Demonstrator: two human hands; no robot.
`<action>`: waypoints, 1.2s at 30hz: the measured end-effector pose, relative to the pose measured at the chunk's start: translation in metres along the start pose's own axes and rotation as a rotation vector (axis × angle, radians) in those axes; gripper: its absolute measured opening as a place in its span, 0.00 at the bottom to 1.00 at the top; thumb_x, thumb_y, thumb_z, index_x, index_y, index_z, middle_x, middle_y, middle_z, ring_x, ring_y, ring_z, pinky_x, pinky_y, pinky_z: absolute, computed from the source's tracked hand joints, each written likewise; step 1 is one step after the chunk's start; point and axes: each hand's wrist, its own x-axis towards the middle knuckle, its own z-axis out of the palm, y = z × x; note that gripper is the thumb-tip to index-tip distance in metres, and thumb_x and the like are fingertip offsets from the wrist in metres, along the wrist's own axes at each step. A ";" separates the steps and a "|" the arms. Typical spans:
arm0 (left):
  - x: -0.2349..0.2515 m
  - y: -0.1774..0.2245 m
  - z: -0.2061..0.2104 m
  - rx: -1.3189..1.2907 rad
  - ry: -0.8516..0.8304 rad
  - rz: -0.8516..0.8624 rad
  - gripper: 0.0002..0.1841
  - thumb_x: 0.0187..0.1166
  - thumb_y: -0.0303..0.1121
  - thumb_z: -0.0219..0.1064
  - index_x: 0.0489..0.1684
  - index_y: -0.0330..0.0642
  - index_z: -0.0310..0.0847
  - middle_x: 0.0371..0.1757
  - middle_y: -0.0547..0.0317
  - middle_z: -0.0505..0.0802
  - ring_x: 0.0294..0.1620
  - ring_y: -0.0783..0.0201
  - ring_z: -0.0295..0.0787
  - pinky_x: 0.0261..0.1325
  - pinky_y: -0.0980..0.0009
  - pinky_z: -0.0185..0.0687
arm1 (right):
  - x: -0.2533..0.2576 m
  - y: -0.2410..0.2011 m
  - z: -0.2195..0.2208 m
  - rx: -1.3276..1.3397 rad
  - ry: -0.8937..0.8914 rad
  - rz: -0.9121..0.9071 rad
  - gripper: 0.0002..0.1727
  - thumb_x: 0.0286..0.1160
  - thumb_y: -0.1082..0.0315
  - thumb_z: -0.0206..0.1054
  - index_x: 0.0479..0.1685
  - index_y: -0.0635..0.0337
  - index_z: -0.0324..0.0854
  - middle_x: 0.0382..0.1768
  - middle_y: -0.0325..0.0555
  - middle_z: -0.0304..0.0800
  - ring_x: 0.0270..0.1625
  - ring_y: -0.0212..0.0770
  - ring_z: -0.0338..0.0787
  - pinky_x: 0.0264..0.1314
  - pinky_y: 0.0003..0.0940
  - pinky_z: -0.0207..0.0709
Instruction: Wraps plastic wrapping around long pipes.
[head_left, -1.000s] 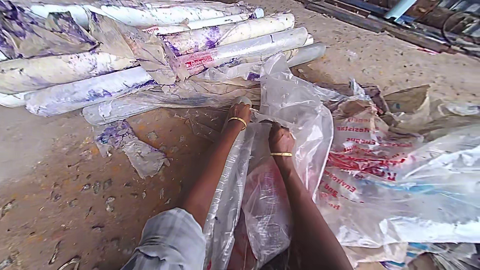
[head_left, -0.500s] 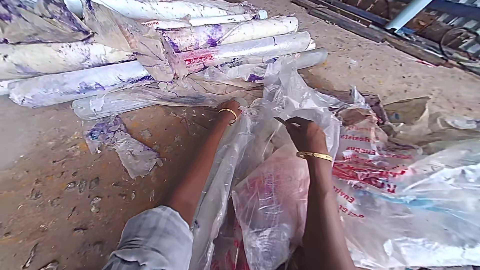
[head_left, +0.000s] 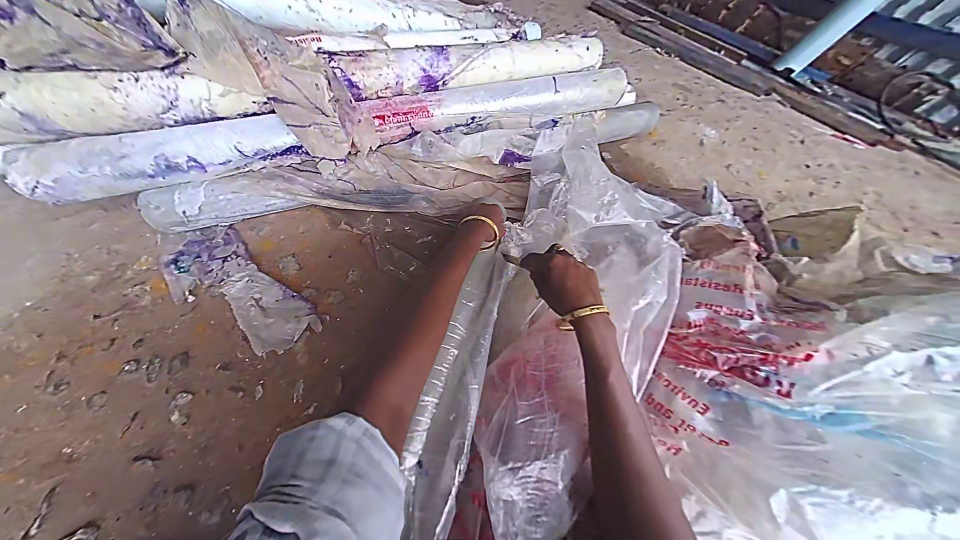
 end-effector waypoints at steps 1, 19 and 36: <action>-0.001 0.000 0.001 0.006 0.006 -0.002 0.19 0.89 0.39 0.61 0.66 0.34 0.83 0.70 0.33 0.86 0.76 0.36 0.79 0.73 0.32 0.69 | 0.002 0.001 0.003 0.020 0.017 -0.001 0.17 0.84 0.72 0.61 0.64 0.51 0.89 0.61 0.66 0.88 0.64 0.68 0.87 0.60 0.69 0.75; -0.005 -0.020 0.029 -0.320 0.223 0.063 0.18 0.83 0.30 0.67 0.68 0.32 0.82 0.65 0.36 0.90 0.71 0.40 0.84 0.77 0.40 0.70 | 0.046 -0.012 0.068 0.032 0.309 0.148 0.25 0.83 0.76 0.59 0.74 0.41 0.84 0.72 0.69 0.80 0.72 0.70 0.80 0.64 0.68 0.69; -0.024 0.019 0.051 -0.181 0.267 0.073 0.14 0.86 0.26 0.61 0.63 0.30 0.85 0.63 0.32 0.90 0.70 0.34 0.84 0.72 0.36 0.74 | 0.048 -0.010 0.072 0.177 0.461 0.262 0.14 0.83 0.72 0.62 0.58 0.54 0.91 0.63 0.71 0.84 0.66 0.71 0.84 0.59 0.67 0.74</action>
